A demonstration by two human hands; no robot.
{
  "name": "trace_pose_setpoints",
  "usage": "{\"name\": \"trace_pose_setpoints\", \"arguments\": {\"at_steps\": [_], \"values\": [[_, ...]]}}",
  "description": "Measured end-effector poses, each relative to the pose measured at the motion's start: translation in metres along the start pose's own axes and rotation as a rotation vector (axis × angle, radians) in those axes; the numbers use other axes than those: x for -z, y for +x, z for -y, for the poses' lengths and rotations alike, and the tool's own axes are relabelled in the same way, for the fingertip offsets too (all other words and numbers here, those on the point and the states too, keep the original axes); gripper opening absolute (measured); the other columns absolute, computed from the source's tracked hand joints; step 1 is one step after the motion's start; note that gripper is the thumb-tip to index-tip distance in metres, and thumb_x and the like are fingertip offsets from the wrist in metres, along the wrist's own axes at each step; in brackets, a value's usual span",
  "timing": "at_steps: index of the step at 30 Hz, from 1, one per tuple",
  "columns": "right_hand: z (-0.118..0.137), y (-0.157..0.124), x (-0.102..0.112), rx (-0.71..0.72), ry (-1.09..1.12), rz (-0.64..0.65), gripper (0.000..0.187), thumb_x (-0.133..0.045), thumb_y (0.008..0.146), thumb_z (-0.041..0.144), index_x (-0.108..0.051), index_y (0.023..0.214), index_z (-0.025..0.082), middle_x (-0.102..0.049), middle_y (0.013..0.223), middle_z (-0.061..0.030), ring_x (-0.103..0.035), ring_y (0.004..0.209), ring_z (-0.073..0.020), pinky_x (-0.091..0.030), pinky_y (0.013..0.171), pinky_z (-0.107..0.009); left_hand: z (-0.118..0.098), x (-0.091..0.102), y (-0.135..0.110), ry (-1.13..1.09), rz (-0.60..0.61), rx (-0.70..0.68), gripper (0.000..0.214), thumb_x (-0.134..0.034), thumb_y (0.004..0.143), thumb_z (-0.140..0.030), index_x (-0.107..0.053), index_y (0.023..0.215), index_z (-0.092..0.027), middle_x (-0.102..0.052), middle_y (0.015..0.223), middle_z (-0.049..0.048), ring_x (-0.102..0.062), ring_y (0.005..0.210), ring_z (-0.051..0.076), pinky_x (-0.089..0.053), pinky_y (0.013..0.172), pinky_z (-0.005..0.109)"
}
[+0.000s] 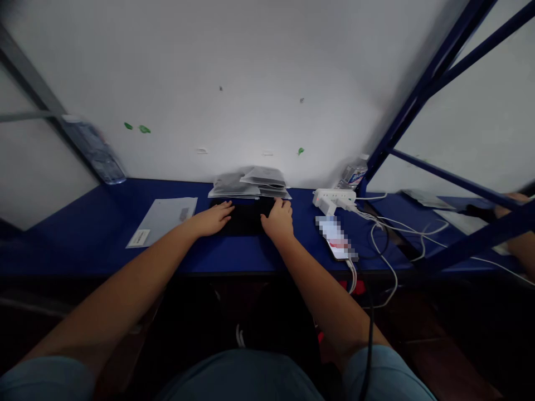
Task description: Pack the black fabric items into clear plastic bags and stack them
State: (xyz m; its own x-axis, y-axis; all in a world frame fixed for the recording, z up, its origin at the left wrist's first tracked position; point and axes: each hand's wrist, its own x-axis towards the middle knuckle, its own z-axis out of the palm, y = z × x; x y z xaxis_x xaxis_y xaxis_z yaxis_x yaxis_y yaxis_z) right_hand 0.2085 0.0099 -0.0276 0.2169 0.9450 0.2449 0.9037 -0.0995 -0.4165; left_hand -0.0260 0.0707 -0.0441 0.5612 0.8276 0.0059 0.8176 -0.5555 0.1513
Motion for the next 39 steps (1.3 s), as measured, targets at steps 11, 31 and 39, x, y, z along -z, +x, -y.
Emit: {"name": "trace_pose_setpoints", "arguments": {"at_steps": [11,31,39], "values": [[-0.017,0.006,0.013,-0.054,0.072,0.076,0.069,-0.056,0.093,0.022,-0.029,0.154,0.009,-0.051,0.149,-0.0263,-0.064,0.127,-0.0332,-0.050,0.106,-0.043,-0.007,0.001,-0.004,-0.039,-0.026,-0.054,0.060,-0.034,0.100,-0.018,-0.040,0.159,-0.011,-0.027,0.171,0.0133,-0.025,0.159,0.023,-0.024,0.130,0.040],[0.048,-0.020,0.020,0.357,-0.277,-0.112,0.054,-0.033,0.101,0.012,-0.045,0.153,0.015,-0.055,0.134,-0.0252,-0.064,0.111,-0.0338,-0.053,0.095,-0.047,-0.019,-0.001,-0.006,0.033,0.017,-0.072,0.054,-0.052,0.104,-0.038,-0.050,0.151,-0.011,-0.038,0.164,0.0234,-0.036,0.154,0.034,-0.033,0.125,0.050],[0.040,-0.019,0.005,0.615,-0.124,0.006,0.051,-0.055,0.101,0.032,-0.055,0.148,0.013,-0.065,0.133,-0.0188,-0.062,0.119,-0.0292,-0.050,0.106,-0.040,-0.019,-0.002,-0.007,0.006,0.003,-0.075,0.054,-0.046,0.106,-0.035,-0.043,0.157,-0.017,-0.036,0.167,0.0154,-0.039,0.153,0.029,-0.031,0.127,0.047]]}}
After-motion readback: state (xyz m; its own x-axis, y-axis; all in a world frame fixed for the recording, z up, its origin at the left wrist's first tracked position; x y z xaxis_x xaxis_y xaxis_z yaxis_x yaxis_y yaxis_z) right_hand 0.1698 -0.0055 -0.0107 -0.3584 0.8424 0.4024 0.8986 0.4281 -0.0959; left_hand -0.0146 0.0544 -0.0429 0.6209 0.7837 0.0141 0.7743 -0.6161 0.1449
